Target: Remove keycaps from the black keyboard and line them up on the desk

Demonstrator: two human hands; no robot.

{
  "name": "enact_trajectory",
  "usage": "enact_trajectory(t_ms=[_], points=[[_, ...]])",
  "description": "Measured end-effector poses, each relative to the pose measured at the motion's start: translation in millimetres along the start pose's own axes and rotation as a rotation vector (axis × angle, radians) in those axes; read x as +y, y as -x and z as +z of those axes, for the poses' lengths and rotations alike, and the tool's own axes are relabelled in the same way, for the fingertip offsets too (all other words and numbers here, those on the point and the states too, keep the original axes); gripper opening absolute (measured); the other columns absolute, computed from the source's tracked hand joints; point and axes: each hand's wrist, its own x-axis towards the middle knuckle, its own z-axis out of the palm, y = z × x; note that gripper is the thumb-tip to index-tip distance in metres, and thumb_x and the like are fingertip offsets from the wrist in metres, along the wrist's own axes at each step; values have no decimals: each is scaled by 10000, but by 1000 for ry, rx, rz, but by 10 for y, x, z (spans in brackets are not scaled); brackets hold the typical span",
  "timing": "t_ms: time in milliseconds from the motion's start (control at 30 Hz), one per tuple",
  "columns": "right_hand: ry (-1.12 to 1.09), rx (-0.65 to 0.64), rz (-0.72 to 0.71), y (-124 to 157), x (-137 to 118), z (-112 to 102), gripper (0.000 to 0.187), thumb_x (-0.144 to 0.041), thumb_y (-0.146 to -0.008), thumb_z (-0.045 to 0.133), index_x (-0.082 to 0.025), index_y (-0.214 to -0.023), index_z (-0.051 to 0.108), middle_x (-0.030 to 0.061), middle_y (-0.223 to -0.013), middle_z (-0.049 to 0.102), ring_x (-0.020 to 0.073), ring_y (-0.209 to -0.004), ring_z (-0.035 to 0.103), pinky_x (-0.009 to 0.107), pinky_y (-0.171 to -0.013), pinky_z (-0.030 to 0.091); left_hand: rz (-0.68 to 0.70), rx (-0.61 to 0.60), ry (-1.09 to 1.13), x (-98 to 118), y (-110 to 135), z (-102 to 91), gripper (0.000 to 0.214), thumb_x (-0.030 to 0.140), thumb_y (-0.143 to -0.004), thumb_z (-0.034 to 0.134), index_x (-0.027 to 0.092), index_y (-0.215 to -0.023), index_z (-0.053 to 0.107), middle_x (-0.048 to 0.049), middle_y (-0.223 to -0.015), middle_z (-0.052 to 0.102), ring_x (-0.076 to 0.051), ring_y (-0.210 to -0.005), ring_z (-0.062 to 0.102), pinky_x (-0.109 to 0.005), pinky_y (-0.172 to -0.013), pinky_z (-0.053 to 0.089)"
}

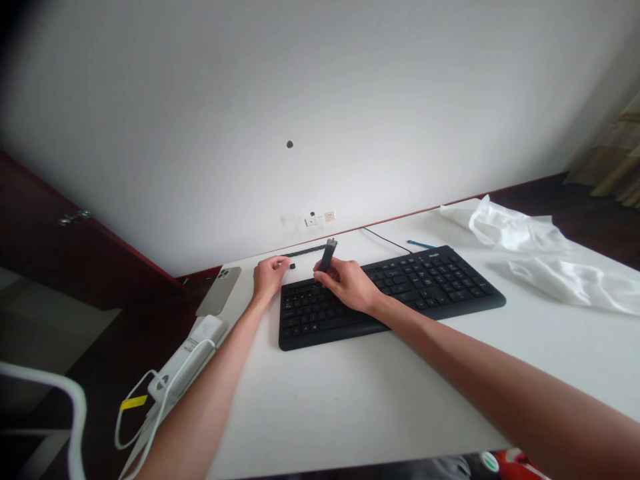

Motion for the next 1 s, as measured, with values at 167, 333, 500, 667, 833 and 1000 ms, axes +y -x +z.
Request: enact_trajectory(t_ms=[167,333,500,667,833,1000], points=[[-22,-2,21,1,-8,-5,278,-438,-987,587,-195,-1067,695,15,-783,723,189,-720,680,296,-691,502,228,-4,-34,-41,4,-101,220,436,-890,663,265,-906,801,49,-620,535,-124,-590,469,-255,-615,324],[22,6,22,3,-2,-8,298,-452,-990,583,-196,-1089,698,18,-793,733,196,-715,680,306,-670,491,276,-70,-120,-3,39,-131,188,446,-861,728,272,-889,794,32,-662,584,-137,-632,502,-255,-629,327],[4,2,34,2,-2,-5,300,-451,-993,578,-195,-1094,696,26,-810,748,205,-741,703,307,-679,506,256,-109,-148,-23,29,-91,214,494,-857,742,287,-859,797,31,-627,582,-146,-612,510,-268,-608,308],[-18,-1,44,0,-8,-3,289,-442,-988,587,-196,-1097,695,26,-820,752,209,-757,714,306,-695,519,257,-132,-151,-49,15,-73,303,576,-847,739,285,-855,821,13,-644,640,-157,-623,547,-276,-607,323],[-20,0,48,5,-30,-9,291,-440,-987,586,-191,-1093,693,23,-795,743,205,-736,706,305,-687,518,229,-170,-153,-60,16,-67,286,548,-873,718,301,-934,848,-9,-733,724,-173,-675,614,-277,-631,367],[-32,-3,56,4,-32,-13,284,-431,-988,586,-189,-1094,690,28,-815,746,204,-749,708,303,-698,526,198,-157,-178,-68,10,-59,270,538,-879,708,318,-945,850,-12,-772,755,-188,-707,649,-279,-648,395]])
